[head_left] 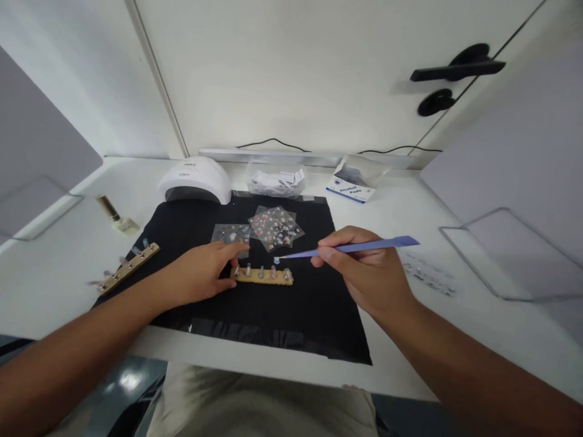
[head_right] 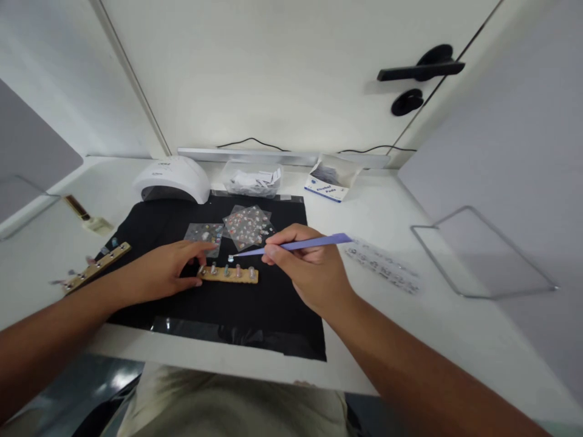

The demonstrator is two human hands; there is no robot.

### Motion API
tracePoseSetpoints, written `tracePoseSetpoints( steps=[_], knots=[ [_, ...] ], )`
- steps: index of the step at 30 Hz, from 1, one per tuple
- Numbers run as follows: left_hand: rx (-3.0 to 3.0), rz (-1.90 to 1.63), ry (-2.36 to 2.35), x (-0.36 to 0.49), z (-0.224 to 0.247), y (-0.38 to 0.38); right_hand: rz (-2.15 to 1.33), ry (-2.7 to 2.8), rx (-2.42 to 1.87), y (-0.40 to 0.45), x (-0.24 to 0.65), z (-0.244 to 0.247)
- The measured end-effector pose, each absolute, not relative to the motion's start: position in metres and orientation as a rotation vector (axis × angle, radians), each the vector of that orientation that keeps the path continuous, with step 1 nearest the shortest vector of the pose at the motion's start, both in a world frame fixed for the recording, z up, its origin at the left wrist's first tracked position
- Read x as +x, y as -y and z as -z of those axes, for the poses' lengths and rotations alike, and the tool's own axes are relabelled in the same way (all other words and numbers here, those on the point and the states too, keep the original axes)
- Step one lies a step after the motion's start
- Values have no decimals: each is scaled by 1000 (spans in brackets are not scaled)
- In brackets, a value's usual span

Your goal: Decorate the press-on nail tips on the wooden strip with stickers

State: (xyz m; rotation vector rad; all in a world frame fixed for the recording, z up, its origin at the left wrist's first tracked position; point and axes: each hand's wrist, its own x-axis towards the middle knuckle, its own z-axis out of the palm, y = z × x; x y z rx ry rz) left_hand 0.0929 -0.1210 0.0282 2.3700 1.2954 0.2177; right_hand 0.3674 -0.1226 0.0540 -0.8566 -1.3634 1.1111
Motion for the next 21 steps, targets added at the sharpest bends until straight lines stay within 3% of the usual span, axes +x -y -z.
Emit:
tracePoseSetpoints(
  steps=[4,9,21],
  knots=[
    [2385,-234,-1163,91,-49,111,-1147,1364,-901,113,362,-35],
    [2389,-653,-948,103,-46,106,-1228,1310,-949,111,363,-11],
    [2299,-625,-1017,119,-12,115,-1275,1410,-821,114,365,-4]
  ],
)
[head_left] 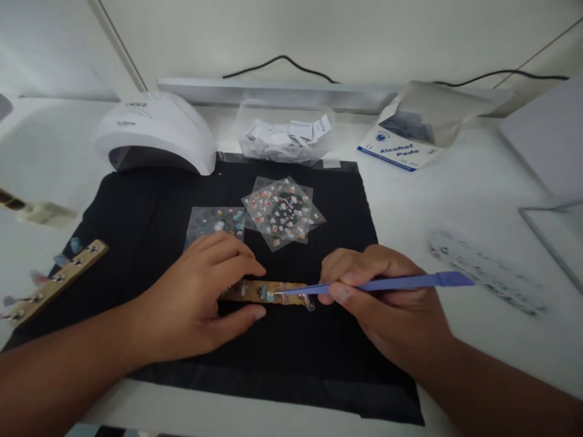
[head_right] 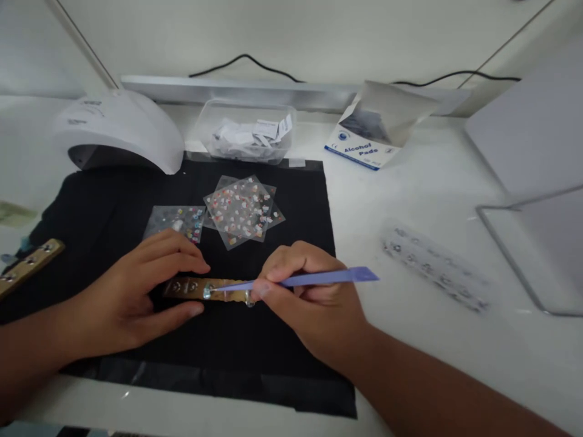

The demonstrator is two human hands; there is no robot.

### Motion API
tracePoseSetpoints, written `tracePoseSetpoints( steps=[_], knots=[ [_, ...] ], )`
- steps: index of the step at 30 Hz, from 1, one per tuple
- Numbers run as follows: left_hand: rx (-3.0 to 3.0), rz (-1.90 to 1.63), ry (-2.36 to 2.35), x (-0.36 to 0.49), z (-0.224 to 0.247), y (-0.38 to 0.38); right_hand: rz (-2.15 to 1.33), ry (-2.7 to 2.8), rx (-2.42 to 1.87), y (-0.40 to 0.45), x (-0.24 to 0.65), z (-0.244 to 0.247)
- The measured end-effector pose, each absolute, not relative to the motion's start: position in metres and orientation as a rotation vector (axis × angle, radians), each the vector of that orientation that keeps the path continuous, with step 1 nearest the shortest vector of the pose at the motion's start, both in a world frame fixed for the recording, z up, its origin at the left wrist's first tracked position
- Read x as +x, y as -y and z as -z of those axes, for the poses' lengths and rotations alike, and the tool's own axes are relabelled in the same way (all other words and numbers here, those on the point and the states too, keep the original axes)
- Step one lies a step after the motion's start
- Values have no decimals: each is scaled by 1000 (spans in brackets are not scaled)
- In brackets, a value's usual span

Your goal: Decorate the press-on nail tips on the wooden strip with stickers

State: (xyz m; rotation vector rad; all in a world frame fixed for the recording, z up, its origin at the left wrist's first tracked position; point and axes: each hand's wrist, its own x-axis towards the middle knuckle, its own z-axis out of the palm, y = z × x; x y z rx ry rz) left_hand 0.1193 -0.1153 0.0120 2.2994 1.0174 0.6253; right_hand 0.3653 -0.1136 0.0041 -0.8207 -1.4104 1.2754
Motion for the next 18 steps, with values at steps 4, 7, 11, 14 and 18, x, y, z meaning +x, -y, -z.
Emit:
tracePoseSetpoints(
  steps=[4,7,11,14,18],
  knots=[
    [2283,-640,-979,119,-9,116,-1246,1450,-827,117,365,-3],
    [2282,-634,-973,119,-8,116,-1236,1462,-838,117,363,-2],
    [2280,-638,-977,120,-7,115,-1238,1442,-834,116,361,-2],
    [2285,-634,-986,121,-7,115,-1248,1433,-837,116,360,-2],
    [2292,-636,-986,121,-6,115,-1255,1417,-876,117,361,-2]
  ],
)
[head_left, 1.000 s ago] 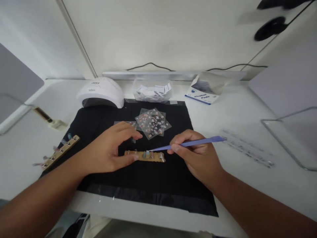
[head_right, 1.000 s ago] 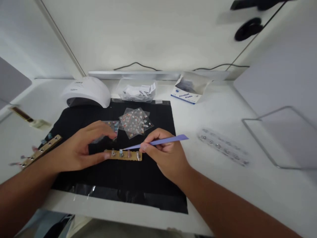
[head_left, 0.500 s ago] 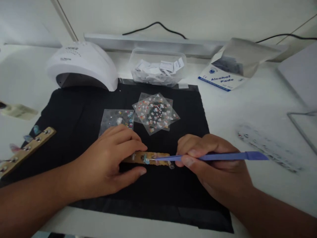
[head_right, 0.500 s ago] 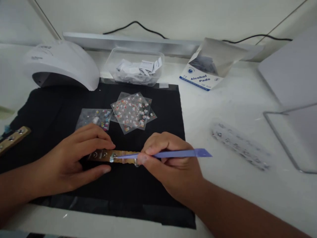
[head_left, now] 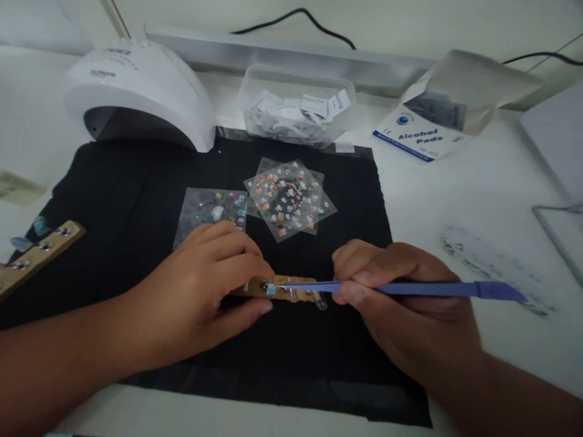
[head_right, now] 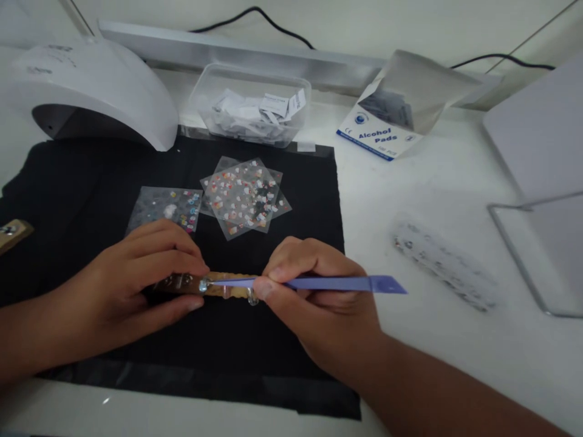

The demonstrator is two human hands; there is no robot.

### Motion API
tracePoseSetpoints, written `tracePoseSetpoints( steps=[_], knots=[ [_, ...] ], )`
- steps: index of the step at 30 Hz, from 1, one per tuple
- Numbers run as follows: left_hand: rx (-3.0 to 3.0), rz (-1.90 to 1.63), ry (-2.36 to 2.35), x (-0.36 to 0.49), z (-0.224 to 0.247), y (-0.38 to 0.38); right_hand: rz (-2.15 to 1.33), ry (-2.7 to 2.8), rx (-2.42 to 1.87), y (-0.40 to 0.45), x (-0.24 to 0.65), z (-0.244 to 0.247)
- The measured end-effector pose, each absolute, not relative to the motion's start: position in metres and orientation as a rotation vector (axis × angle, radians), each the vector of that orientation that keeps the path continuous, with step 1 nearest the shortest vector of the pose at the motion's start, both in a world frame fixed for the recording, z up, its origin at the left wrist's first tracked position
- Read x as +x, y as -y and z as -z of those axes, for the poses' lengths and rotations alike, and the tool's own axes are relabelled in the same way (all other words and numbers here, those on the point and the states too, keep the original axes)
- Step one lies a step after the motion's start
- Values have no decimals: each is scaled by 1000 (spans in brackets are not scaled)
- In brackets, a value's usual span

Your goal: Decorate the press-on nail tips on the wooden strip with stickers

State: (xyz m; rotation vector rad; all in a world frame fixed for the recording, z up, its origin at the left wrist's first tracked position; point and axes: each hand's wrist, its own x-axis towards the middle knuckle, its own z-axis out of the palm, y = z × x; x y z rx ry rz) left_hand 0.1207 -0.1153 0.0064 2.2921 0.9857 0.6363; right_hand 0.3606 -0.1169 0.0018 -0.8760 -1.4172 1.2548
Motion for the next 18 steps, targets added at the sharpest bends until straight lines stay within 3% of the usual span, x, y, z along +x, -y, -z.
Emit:
tracePoseSetpoints(
  steps=[18],
  knots=[
    [2288,-618,-995,122,-6,116,-1209,1454,-913,116,362,-2]
  ],
)
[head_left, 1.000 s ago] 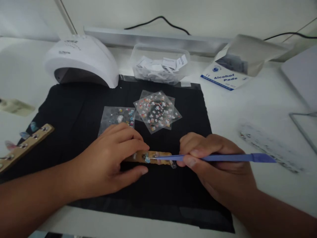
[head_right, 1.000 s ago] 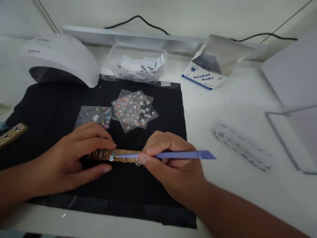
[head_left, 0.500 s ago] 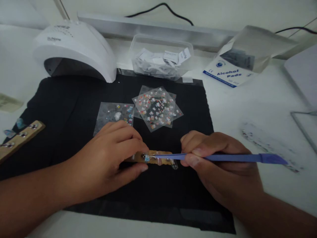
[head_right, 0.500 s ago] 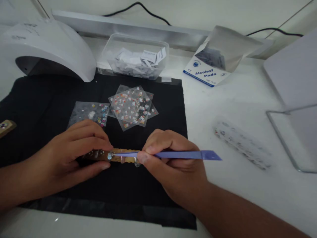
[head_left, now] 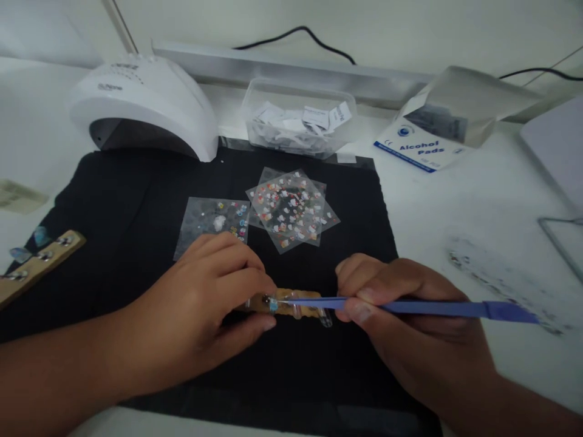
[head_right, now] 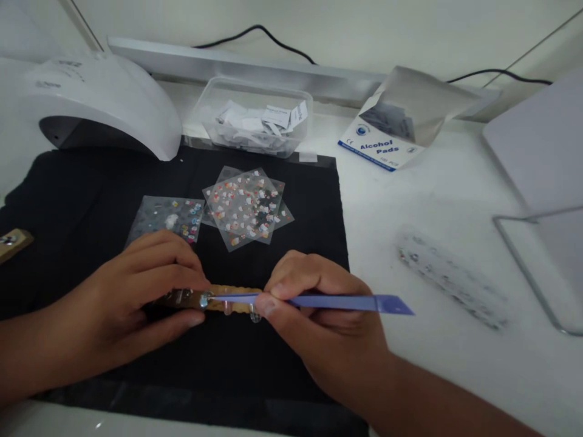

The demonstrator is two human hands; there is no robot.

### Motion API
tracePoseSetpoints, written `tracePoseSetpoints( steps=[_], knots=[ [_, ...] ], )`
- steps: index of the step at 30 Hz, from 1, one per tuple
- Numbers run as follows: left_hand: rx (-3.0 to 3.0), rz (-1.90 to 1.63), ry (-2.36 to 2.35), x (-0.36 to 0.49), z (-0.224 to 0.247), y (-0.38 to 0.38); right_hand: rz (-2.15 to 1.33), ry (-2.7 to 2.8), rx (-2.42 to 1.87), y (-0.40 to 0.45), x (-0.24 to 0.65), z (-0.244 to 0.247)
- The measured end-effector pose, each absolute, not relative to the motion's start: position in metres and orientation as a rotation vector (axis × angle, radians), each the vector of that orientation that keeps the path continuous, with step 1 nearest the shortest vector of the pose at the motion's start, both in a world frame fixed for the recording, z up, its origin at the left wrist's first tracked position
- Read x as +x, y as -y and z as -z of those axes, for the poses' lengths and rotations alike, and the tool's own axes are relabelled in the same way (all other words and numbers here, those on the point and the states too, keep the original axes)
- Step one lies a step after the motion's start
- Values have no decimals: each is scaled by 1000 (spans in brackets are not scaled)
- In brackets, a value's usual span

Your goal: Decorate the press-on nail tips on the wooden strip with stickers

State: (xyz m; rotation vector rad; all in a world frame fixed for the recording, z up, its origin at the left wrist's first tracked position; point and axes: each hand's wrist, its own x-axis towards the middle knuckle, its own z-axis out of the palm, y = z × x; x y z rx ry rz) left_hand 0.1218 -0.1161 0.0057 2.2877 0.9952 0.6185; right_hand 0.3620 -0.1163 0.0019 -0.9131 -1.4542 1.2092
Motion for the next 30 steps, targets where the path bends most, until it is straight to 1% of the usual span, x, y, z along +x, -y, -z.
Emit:
tracePoseSetpoints(
  steps=[20,23,30],
  knots=[
    [2267,-625,-994,123,-7,115,-1218,1437,-938,117,362,-1],
    [2254,-667,-983,121,-9,116,-1215,1429,-940,116,361,-1],
    [2351,-673,-909,119,-10,118,-1224,1438,-955,116,361,-2]
  ],
)
